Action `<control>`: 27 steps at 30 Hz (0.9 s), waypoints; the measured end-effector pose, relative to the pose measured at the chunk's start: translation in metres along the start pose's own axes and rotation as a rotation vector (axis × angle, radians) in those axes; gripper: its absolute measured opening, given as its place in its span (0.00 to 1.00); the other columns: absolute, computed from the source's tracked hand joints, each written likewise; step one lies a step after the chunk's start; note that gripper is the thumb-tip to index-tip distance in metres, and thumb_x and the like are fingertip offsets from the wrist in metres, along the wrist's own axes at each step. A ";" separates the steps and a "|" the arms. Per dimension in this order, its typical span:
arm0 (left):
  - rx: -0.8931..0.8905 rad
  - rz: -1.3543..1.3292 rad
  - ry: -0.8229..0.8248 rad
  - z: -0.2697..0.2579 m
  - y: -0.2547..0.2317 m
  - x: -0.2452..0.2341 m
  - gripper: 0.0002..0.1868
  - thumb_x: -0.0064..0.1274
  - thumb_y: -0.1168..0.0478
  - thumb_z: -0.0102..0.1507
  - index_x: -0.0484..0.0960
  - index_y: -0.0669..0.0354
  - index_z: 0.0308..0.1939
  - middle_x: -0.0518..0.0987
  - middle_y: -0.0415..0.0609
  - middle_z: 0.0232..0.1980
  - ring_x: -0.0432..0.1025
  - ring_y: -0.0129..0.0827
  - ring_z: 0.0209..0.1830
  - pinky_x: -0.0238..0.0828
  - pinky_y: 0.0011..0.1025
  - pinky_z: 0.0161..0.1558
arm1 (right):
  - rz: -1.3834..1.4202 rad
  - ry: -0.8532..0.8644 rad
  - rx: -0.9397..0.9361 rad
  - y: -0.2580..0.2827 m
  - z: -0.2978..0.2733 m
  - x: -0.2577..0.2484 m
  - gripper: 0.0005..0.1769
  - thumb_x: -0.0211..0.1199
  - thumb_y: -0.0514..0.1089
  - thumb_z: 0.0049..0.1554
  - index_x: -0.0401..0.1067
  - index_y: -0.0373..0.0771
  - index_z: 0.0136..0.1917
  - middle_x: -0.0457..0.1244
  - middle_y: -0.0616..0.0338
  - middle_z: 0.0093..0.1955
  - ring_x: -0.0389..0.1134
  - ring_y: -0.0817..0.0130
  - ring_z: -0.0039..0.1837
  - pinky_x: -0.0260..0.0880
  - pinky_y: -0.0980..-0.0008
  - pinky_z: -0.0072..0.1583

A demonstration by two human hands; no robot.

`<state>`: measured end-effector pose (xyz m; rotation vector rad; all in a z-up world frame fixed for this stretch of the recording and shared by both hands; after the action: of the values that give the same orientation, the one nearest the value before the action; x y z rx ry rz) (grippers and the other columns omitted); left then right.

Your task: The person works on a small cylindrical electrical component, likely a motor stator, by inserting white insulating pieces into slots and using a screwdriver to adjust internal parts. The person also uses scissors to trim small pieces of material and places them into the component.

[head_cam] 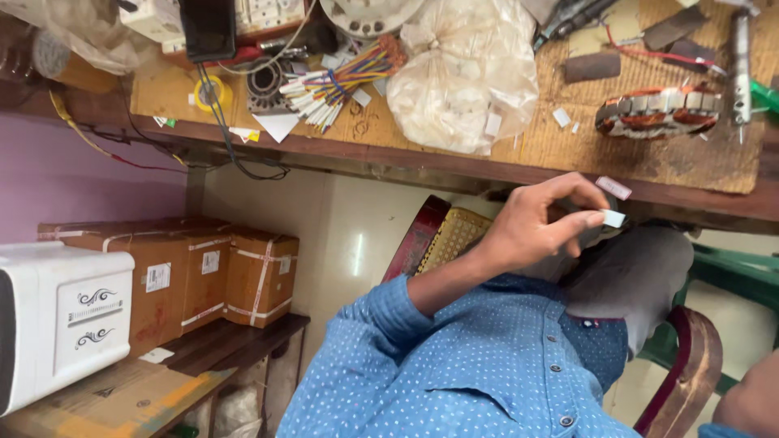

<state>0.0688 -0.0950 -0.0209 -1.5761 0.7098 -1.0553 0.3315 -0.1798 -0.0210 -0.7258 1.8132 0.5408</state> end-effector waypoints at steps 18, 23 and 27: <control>0.151 0.065 0.034 0.019 -0.008 0.047 0.07 0.54 0.68 0.69 0.78 0.66 0.50 0.80 0.45 0.44 0.77 0.24 0.37 0.77 0.23 0.35 | 1.204 -0.434 -0.361 0.035 -0.149 0.018 0.14 0.66 0.29 0.57 0.75 0.29 0.57 0.70 0.54 0.48 0.72 0.70 0.51 0.73 0.74 0.54; 0.405 0.435 -0.081 -0.003 -0.040 0.002 0.06 0.57 0.67 0.69 0.81 0.62 0.49 0.82 0.46 0.43 0.79 0.32 0.41 0.78 0.30 0.42 | 1.332 -0.414 -0.217 0.035 -0.144 0.062 0.06 0.64 0.26 0.61 0.74 0.29 0.52 0.70 0.52 0.46 0.73 0.71 0.48 0.74 0.74 0.53; 0.723 1.028 -0.751 -0.049 -0.137 -0.190 0.08 0.59 0.65 0.69 0.80 0.63 0.50 0.80 0.51 0.46 0.76 0.44 0.44 0.73 0.39 0.47 | 1.363 -0.405 -0.299 0.034 -0.153 0.101 0.03 0.62 0.26 0.64 0.72 0.28 0.51 0.68 0.53 0.46 0.70 0.74 0.44 0.72 0.78 0.49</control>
<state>-0.0675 0.0834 0.0623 -0.6747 0.4179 0.0986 0.1800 -0.2796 -0.0637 0.5572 1.6235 1.7040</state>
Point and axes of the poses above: each hand's wrist, its own z-axis towards the middle knuckle, its own x-axis out of the palm, y = z × x, the point moved 5 cm from there along z, towards the middle knuckle
